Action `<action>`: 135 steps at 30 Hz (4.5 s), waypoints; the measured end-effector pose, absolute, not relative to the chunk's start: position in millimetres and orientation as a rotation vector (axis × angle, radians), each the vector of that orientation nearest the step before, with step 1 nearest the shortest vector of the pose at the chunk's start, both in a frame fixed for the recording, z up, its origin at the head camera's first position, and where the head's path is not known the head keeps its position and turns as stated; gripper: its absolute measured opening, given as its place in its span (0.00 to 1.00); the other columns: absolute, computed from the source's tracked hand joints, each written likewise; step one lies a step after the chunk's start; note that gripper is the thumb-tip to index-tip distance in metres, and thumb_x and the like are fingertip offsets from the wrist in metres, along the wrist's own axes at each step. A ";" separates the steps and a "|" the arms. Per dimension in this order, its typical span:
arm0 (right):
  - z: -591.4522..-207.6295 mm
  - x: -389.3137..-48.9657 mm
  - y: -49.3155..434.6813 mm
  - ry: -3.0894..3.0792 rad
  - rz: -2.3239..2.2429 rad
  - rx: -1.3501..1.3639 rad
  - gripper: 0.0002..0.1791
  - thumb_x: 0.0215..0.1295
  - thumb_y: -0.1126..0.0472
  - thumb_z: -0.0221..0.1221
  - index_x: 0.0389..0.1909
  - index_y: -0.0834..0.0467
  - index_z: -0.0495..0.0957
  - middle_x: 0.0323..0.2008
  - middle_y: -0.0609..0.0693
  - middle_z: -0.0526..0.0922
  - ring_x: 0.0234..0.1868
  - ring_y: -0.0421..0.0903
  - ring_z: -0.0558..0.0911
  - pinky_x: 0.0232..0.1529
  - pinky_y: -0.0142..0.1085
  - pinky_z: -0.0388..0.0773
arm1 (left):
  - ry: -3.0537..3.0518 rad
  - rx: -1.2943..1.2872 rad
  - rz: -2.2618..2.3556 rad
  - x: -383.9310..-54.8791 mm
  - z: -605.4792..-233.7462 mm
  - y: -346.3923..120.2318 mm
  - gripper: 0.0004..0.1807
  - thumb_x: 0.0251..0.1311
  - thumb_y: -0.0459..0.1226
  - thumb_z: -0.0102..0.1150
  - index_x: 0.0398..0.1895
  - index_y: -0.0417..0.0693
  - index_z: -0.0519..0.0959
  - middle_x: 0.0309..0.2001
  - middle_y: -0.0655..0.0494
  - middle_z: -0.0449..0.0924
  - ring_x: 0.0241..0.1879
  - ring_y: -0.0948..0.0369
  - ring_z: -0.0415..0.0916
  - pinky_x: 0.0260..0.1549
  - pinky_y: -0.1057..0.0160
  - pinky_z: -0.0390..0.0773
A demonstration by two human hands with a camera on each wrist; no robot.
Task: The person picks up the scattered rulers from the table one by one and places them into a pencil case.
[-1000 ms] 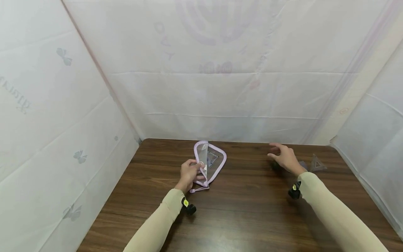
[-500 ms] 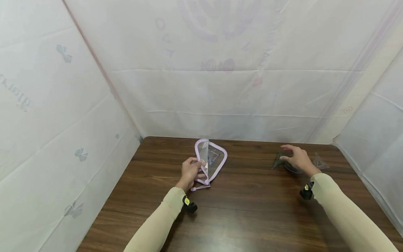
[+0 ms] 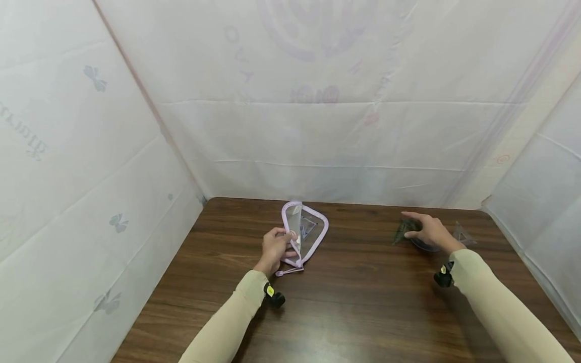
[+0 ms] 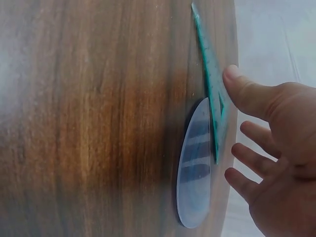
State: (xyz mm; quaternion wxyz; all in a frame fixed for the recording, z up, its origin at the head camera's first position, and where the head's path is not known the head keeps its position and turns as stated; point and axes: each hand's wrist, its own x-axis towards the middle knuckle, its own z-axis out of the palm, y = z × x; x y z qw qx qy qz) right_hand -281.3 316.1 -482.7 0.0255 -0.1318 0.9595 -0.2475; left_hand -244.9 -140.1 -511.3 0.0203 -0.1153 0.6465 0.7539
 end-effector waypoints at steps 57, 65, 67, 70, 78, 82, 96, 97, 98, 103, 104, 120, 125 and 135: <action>-497.5 -290.2 300.9 3.219 -0.814 -0.468 0.24 0.62 0.79 0.61 0.61 0.68 0.78 0.39 0.66 0.85 0.34 0.57 0.84 0.27 0.45 0.80 | 2.035 -0.325 2.305 -244.3 -513.3 -143.1 0.09 0.69 0.28 0.57 0.48 0.32 0.73 0.45 0.33 0.86 0.35 0.51 0.87 0.27 0.52 0.90; -490.8 -286.9 300.9 3.148 -0.908 -0.413 0.21 0.68 0.76 0.57 0.61 0.68 0.78 0.29 0.57 0.86 0.19 0.44 0.72 0.19 0.35 0.67 | 2.025 -0.305 2.257 -245.3 -513.6 -146.6 0.13 0.71 0.28 0.55 0.53 0.27 0.71 0.50 0.28 0.83 0.42 0.43 0.86 0.33 0.47 0.90; -489.2 -286.2 300.8 3.135 -0.926 -0.406 0.21 0.68 0.75 0.56 0.62 0.68 0.77 0.28 0.57 0.86 0.18 0.44 0.71 0.18 0.34 0.66 | 2.036 -0.304 2.239 -244.8 -512.6 -147.2 0.13 0.72 0.27 0.54 0.54 0.26 0.70 0.51 0.27 0.82 0.44 0.41 0.86 0.35 0.46 0.90; -486.9 -285.7 299.6 3.134 -0.932 -0.406 0.21 0.69 0.74 0.56 0.62 0.68 0.77 0.30 0.59 0.86 0.17 0.44 0.71 0.17 0.34 0.66 | 2.037 -0.311 2.238 -244.1 -513.1 -147.6 0.13 0.72 0.28 0.55 0.54 0.26 0.70 0.51 0.27 0.82 0.45 0.41 0.85 0.35 0.46 0.90; -482.2 -284.2 296.3 3.115 -0.949 -0.345 0.21 0.70 0.74 0.57 0.64 0.69 0.75 0.33 0.60 0.87 0.23 0.44 0.81 0.20 0.36 0.74 | 2.031 -0.341 2.293 -243.3 -517.6 -146.0 0.10 0.70 0.29 0.58 0.50 0.31 0.72 0.47 0.32 0.85 0.38 0.50 0.87 0.29 0.51 0.90; -482.2 -283.8 296.0 3.113 -0.967 -0.349 0.21 0.70 0.74 0.57 0.64 0.69 0.75 0.34 0.61 0.87 0.24 0.45 0.83 0.21 0.37 0.76 | 2.040 -0.332 2.303 -243.9 -520.2 -145.7 0.09 0.70 0.28 0.58 0.48 0.32 0.72 0.46 0.32 0.86 0.36 0.52 0.87 0.27 0.52 0.90; -479.3 -281.8 295.0 3.143 -1.030 -0.411 0.20 0.70 0.74 0.58 0.61 0.67 0.78 0.38 0.65 0.87 0.27 0.50 0.87 0.25 0.42 0.86 | 2.024 -0.296 2.304 -244.7 -519.5 -147.4 0.12 0.71 0.29 0.57 0.52 0.29 0.71 0.48 0.29 0.84 0.37 0.50 0.87 0.29 0.49 0.90; -478.9 -281.5 294.8 3.141 -1.037 -0.409 0.19 0.70 0.74 0.58 0.61 0.67 0.78 0.38 0.65 0.87 0.27 0.50 0.87 0.25 0.42 0.87 | 2.028 -0.296 2.300 -244.5 -519.3 -147.6 0.12 0.71 0.29 0.57 0.52 0.30 0.71 0.48 0.29 0.84 0.37 0.50 0.87 0.29 0.49 0.90; -478.6 -281.2 294.6 3.140 -1.044 -0.407 0.19 0.70 0.74 0.58 0.61 0.68 0.78 0.38 0.65 0.87 0.28 0.50 0.87 0.26 0.42 0.87 | 2.029 -0.297 2.299 -244.2 -518.8 -147.5 0.12 0.71 0.29 0.57 0.51 0.30 0.71 0.48 0.29 0.84 0.37 0.50 0.87 0.29 0.49 0.90; -478.2 -281.1 294.5 3.132 -1.065 -0.401 0.19 0.70 0.74 0.58 0.61 0.69 0.78 0.39 0.66 0.87 0.28 0.52 0.88 0.26 0.42 0.88 | 2.036 -0.316 2.303 -243.6 -518.1 -146.8 0.10 0.70 0.28 0.57 0.49 0.32 0.72 0.46 0.32 0.85 0.35 0.52 0.87 0.27 0.52 0.90; -478.5 -281.2 294.4 3.132 -1.066 -0.399 0.19 0.70 0.74 0.58 0.61 0.69 0.78 0.39 0.66 0.87 0.29 0.52 0.88 0.26 0.42 0.88 | 2.036 -0.317 2.306 -243.7 -518.3 -146.5 0.10 0.70 0.28 0.57 0.49 0.32 0.72 0.46 0.32 0.86 0.35 0.53 0.87 0.27 0.52 0.90; -474.6 -283.0 286.8 3.014 -1.182 -0.304 0.21 0.72 0.73 0.57 0.65 0.69 0.74 0.45 0.70 0.85 0.30 0.52 0.89 0.27 0.40 0.89 | 2.023 -0.336 2.319 -243.4 -516.4 -145.5 0.08 0.70 0.28 0.58 0.47 0.33 0.73 0.44 0.34 0.87 0.33 0.53 0.87 0.26 0.53 0.90; -472.5 -284.4 281.3 2.982 -1.246 -0.288 0.21 0.72 0.75 0.56 0.65 0.70 0.74 0.49 0.72 0.82 0.32 0.53 0.89 0.30 0.40 0.90 | 2.018 -0.334 2.320 -243.2 -515.6 -145.5 0.07 0.70 0.28 0.57 0.47 0.33 0.73 0.43 0.35 0.87 0.33 0.54 0.87 0.26 0.52 0.90; -474.0 -286.1 275.0 2.931 -1.295 -0.278 0.21 0.74 0.74 0.54 0.66 0.70 0.73 0.50 0.72 0.81 0.35 0.55 0.88 0.35 0.46 0.90 | 2.021 -0.325 2.324 -243.4 -517.8 -145.9 0.08 0.69 0.27 0.57 0.47 0.33 0.72 0.42 0.35 0.87 0.33 0.54 0.87 0.25 0.54 0.90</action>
